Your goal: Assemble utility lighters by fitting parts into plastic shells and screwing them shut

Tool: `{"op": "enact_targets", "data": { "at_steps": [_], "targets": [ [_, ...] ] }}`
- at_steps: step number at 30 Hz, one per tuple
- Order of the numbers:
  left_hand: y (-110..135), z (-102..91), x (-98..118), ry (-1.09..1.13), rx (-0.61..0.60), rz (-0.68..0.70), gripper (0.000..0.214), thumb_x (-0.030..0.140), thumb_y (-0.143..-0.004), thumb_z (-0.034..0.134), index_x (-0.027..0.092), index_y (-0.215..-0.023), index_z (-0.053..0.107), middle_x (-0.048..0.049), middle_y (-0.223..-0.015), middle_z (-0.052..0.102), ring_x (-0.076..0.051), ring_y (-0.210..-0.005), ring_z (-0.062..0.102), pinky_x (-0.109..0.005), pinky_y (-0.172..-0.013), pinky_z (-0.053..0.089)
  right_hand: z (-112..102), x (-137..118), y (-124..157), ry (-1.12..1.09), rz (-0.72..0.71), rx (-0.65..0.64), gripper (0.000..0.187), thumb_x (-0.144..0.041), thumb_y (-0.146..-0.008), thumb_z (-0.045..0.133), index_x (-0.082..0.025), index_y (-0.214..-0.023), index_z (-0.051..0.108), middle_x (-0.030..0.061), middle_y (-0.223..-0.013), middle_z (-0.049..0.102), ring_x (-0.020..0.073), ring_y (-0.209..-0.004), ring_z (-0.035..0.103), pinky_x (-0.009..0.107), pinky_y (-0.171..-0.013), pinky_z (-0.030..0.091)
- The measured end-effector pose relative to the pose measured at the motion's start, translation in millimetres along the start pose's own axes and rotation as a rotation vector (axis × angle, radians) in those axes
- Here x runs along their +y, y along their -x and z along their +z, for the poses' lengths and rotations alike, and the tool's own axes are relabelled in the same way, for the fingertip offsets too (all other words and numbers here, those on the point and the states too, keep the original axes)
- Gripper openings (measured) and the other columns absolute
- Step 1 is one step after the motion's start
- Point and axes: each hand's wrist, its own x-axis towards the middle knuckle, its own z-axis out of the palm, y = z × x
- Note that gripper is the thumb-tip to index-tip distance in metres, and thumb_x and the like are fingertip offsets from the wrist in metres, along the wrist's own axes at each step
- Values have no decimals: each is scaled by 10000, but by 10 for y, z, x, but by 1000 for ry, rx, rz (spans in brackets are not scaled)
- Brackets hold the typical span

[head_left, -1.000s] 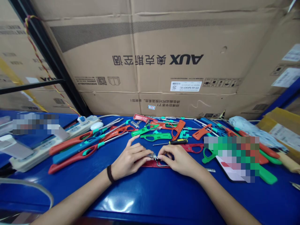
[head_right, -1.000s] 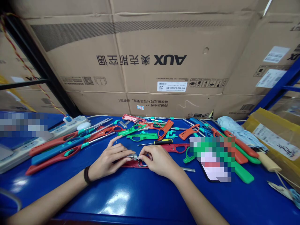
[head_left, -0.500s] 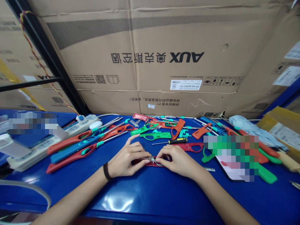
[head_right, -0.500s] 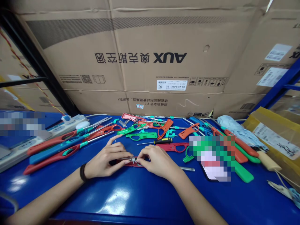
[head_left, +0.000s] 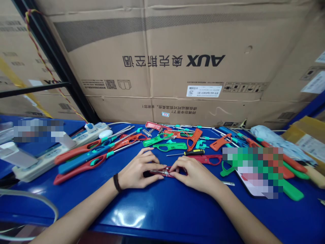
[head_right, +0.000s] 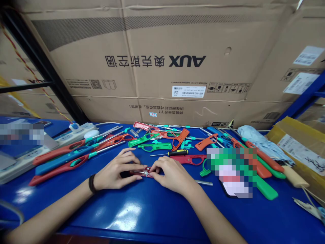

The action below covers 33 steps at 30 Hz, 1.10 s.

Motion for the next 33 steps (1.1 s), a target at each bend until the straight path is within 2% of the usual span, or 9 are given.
{"op": "enact_targets", "data": {
  "at_steps": [4, 10, 15, 20, 28, 31, 33],
  "targets": [
    [-4, -14, 0, 7, 14, 8, 199, 236, -886, 548, 260, -1035, 676, -18, -868, 652, -152, -850, 590, -410, -1003, 328, -8, -1, 2, -8, -2, 10, 74, -214, -852, 600, -221, -863, 673, 6, -806, 671, 152, -785, 612, 295, -763, 457],
    [0, -87, 23, -6, 19, 40, 195, 220, -801, 589, 237, -961, 700, -25, -866, 640, -164, -847, 586, -428, -1011, 320, -77, -41, -1, 21, -9, 128, 77, -189, -849, 592, -221, -842, 661, -4, -809, 659, 145, -792, 604, 268, -713, 457],
    [-12, -114, 28, -32, -14, 72, 177, 232, -820, 571, 237, -902, 728, -40, -855, 652, -174, -813, 546, -375, -869, 410, -112, -32, -9, 35, -11, 248, 95, -228, -865, 572, -231, -865, 667, -19, -779, 656, 132, -741, 609, 256, -680, 454],
    [-48, -109, 36, -28, -15, 93, 220, 211, -860, 527, 219, -780, 732, -34, -815, 669, -166, -772, 517, -368, -856, 398, -102, 13, -24, 32, -8, 266, 106, -233, -859, 571, -243, -859, 677, -24, -774, 664, 130, -718, 613, 250, -663, 452],
    [2, -44, -42, 108, 98, 23, 256, 286, -875, 519, 188, -730, 706, -48, -802, 664, -163, -733, 525, -336, -748, 390, -299, 122, 71, 8, 78, 407, 139, -309, -871, 557, -233, -840, 668, -19, -722, 653, 129, -576, 537, 249, -564, 416],
    [18, -39, -58, 126, 149, -8, 233, 316, -868, 520, 196, -815, 712, -50, -799, 647, -170, -739, 528, -338, -740, 381, -350, 163, 214, 47, 96, 388, 148, -318, -880, 544, -240, -848, 665, -9, -776, 668, 139, -611, 551, 260, -585, 421],
    [17, -42, -48, 119, 160, -11, 227, 323, -866, 520, 202, -861, 712, -49, -801, 638, -172, -745, 528, -340, -744, 376, -354, 182, 306, 80, 109, 325, 143, -309, -882, 540, -251, -851, 667, -5, -821, 677, 149, -667, 572, 268, -622, 434]
  ]
}}
